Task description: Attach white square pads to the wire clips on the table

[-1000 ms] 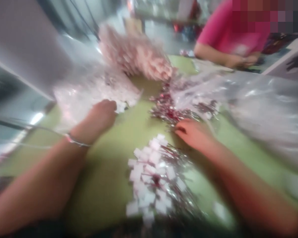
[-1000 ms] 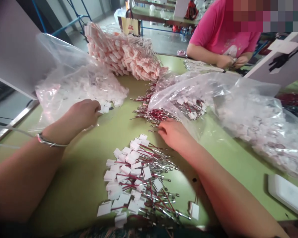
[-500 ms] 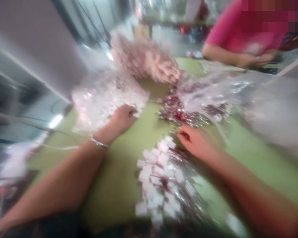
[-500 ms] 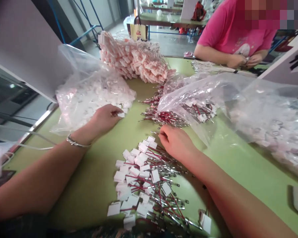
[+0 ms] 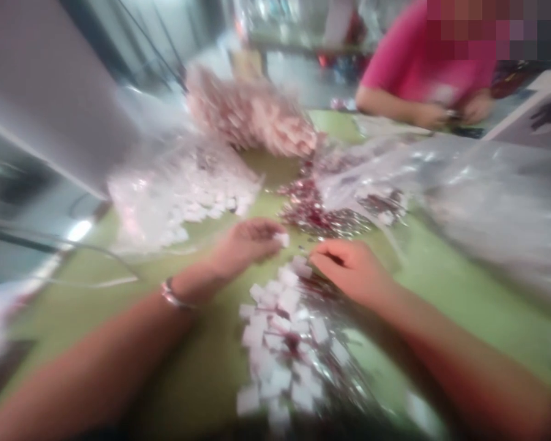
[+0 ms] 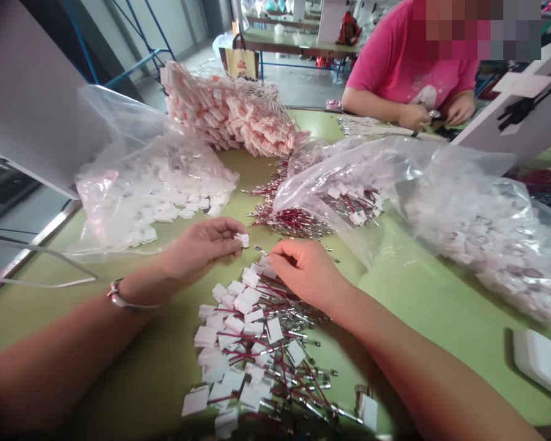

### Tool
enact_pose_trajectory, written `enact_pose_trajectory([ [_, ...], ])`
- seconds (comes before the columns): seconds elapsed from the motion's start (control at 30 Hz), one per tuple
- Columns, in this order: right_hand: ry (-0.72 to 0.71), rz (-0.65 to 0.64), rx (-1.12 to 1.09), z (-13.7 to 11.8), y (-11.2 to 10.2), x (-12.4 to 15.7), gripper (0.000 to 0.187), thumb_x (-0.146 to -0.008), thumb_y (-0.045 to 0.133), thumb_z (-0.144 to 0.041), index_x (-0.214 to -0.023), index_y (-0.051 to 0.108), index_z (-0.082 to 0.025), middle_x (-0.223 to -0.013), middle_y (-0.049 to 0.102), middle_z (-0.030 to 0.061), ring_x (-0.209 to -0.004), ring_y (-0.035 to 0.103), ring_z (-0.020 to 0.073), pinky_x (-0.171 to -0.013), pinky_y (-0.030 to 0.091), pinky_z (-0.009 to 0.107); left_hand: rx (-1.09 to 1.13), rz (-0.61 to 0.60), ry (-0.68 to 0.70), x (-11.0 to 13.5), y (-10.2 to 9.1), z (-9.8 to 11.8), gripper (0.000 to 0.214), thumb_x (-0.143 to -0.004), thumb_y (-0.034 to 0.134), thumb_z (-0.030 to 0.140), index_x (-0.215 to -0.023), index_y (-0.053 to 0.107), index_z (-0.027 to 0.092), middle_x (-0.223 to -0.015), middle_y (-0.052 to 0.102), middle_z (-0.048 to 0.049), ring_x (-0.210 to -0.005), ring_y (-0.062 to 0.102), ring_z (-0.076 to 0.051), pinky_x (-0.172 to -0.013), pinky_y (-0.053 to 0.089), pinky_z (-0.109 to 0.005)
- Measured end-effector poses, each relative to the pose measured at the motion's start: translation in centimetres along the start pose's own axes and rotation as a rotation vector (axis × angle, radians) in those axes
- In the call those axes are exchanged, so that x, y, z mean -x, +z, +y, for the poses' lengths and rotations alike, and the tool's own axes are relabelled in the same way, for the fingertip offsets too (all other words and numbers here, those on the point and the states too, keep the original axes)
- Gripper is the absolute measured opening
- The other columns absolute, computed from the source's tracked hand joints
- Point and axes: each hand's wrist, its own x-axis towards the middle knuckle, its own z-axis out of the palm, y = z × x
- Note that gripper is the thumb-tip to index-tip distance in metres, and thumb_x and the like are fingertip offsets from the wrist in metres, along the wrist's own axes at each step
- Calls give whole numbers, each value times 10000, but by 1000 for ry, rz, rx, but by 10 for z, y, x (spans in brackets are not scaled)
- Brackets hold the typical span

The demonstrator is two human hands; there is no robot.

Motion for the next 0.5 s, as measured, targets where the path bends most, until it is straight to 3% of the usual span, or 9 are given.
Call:
enact_pose_trajectory([
  [0.17, -23, -49, -32, -1, 5, 1, 226, -858, 512, -242, -653, 587, -184, -624, 587, -27, -597, 512, 98, -570, 378, 219, 103, -95, -23, 5, 15, -4, 249, -734, 754, 266, -938, 657, 161, -664, 631, 5, -565, 557, -81, -522, 435, -202],
  [0.5, 53, -132, 24, 3, 4, 0, 196, -819, 540, -224, -634, 589, -182, -631, 604, -14, -581, 496, 101, -551, 349, 232, -73, -120, 16, 8, 12, 4, 246, -749, 740, 272, -955, 698, 145, -660, 645, -7, -543, 546, -82, -495, 428, -201],
])
